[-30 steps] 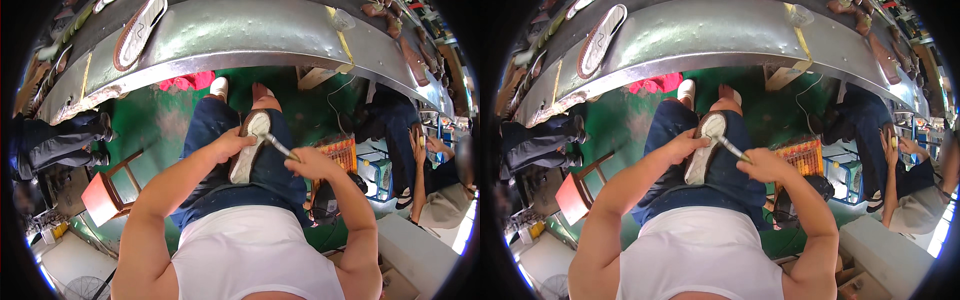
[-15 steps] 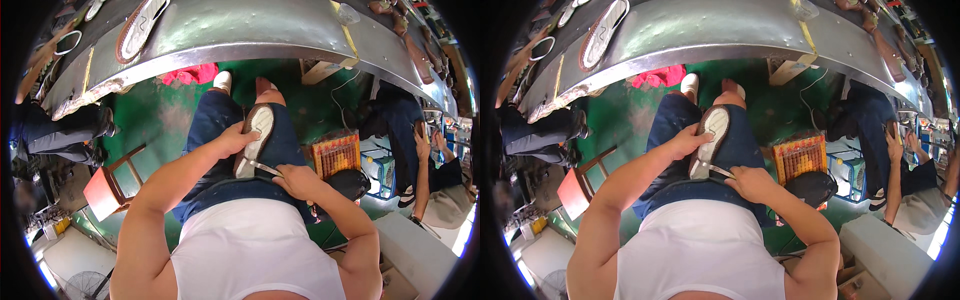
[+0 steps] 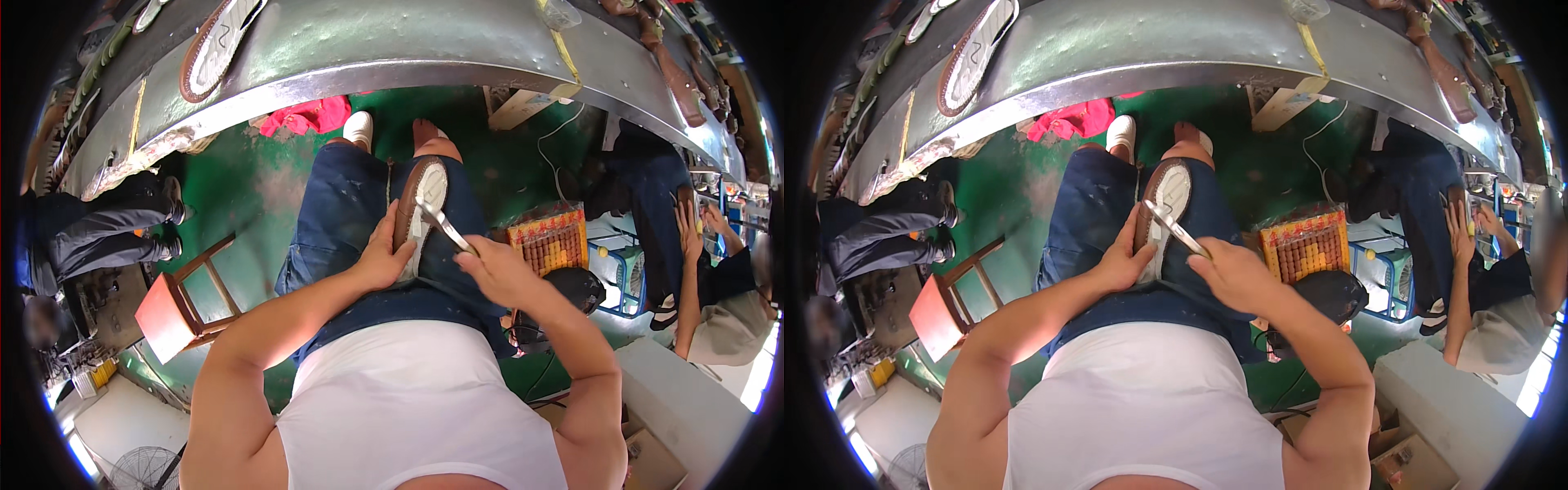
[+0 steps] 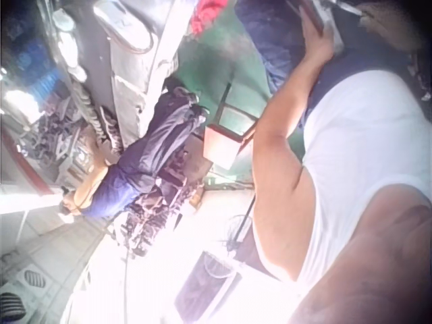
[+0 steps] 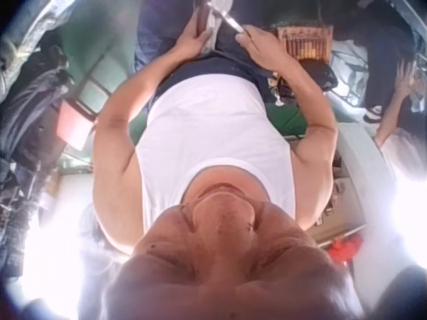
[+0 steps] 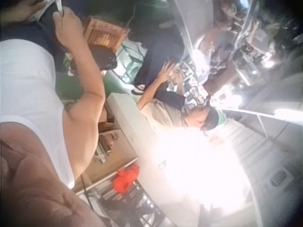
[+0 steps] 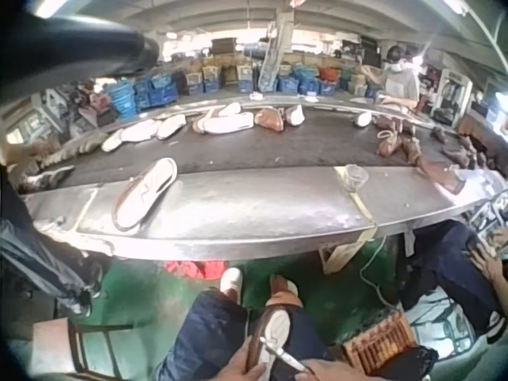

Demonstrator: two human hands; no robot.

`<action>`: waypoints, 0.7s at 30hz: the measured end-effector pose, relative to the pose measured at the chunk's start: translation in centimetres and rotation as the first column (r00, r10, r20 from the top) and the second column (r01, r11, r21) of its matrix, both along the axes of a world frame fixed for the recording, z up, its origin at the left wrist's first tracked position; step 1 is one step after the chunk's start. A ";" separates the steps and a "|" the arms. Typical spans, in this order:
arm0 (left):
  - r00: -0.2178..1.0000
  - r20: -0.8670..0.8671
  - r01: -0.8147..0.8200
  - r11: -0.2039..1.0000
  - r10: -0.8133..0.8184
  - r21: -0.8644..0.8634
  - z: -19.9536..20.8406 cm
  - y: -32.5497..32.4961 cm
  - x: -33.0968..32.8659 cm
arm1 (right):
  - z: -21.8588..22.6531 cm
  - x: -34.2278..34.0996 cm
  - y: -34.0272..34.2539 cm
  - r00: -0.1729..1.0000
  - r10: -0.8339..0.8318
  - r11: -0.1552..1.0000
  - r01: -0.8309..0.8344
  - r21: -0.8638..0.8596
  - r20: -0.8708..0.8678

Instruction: The recorder is seen pulling a shoe out of the shoe last and then trimming the excess fabric from the edges using a pair of pincers.

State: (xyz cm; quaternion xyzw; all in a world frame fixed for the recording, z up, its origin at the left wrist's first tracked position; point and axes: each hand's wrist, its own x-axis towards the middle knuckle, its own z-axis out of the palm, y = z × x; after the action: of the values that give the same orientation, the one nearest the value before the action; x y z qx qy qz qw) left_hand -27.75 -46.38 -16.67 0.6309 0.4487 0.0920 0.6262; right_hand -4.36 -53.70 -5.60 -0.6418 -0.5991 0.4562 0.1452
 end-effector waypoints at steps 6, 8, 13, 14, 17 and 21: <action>0.971 0.179 0.168 0.985 -0.161 -0.030 0.9 2.0 -1.8 | -4.8 -0.7 -0.1 0.980 0.167 0.985 -0.170 0.023 0.111; 0.980 0.174 0.108 0.993 -0.097 -0.055 3.6 2.9 -2.3 | -5.1 0.0 -1.2 0.991 0.121 0.985 -0.127 0.114 0.061; 0.876 0.476 0.032 0.975 0.078 -0.219 12.4 7.9 -5.0 | -7.9 0.9 -1.9 0.942 -0.204 0.979 0.190 -0.076 -0.267; 0.878 0.471 0.000 0.985 0.083 -0.173 15.2 9.5 -4.6 | -7.8 0.9 -1.7 0.941 -0.208 0.978 0.197 -0.067 -0.268; 0.910 0.338 -0.182 0.963 0.241 -0.198 21.4 17.1 -0.8 | -8.1 1.2 -0.8 0.930 -0.215 0.975 0.190 -0.113 -0.298; 0.973 0.228 -0.103 0.956 0.039 0.274 24.3 32.0 5.4 | -8.6 1.4 -0.2 0.913 -0.208 0.974 0.161 -0.159 -0.352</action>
State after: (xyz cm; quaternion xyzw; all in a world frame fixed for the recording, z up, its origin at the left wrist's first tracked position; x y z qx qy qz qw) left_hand -22.39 -14.34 7.61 0.6836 0.3813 0.2473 0.5712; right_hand -2.98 -53.90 -14.16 -0.6071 -0.4681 0.5890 0.2557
